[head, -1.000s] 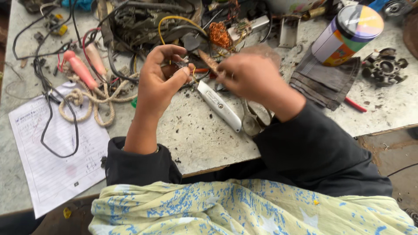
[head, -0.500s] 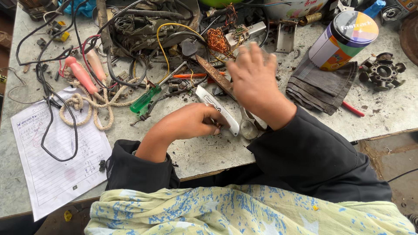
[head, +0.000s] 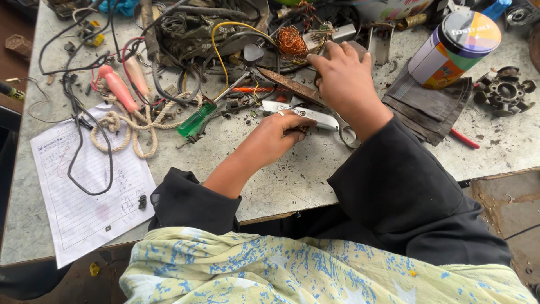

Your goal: The person uses pliers to strip insulation from wires and connects them to a small electronic component at a workbench, while also handling a metal motor part.

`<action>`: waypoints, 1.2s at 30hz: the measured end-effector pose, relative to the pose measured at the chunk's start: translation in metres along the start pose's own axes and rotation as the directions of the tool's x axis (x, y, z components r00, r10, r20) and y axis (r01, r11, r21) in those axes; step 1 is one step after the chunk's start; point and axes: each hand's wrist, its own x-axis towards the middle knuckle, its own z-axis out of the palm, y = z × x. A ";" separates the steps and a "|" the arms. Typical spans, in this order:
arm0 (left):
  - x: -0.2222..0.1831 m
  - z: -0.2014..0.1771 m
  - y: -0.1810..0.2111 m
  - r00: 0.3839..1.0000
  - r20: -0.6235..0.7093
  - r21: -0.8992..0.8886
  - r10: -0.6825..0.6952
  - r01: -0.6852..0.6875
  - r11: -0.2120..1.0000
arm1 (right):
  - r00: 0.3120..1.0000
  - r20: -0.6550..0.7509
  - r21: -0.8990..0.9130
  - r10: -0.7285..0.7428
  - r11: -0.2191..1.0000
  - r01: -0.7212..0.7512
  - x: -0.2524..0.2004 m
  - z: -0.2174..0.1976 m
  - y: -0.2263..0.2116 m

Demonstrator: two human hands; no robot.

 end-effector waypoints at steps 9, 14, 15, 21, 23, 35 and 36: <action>0.003 -0.004 -0.003 0.979 -0.168 0.059 0.114 -0.106 0.993 | 0.972 0.162 0.156 0.170 0.968 -0.195 0.011 -0.022 0.034; 0.001 -0.012 -0.003 0.988 -0.142 0.168 0.069 -0.044 0.985 | 0.975 0.167 0.153 0.146 0.973 -0.171 0.024 -0.005 0.045; -0.001 -0.015 -0.004 0.987 -0.134 0.218 0.094 -0.063 0.974 | 0.972 0.176 0.144 0.155 0.973 -0.181 0.028 -0.001 0.046; -0.008 -0.039 0.001 0.998 -0.038 0.192 0.040 -0.032 0.981 | 0.975 0.122 0.184 0.183 0.962 -0.204 0.023 -0.001 0.037; -0.009 -0.037 0.005 1.000 -0.026 0.189 -0.009 0.014 0.982 | 0.967 0.142 0.171 0.213 0.957 -0.236 0.023 -0.008 0.032; -0.010 -0.044 0.013 0.975 0.048 0.177 -0.219 0.207 0.962 | 0.939 0.205 0.083 0.275 0.952 -0.296 0.019 -0.006 0.021; -0.009 -0.045 0.012 0.975 0.049 0.125 -0.215 0.207 0.970 | 0.941 0.195 0.070 0.276 0.953 -0.294 0.022 -0.006 0.023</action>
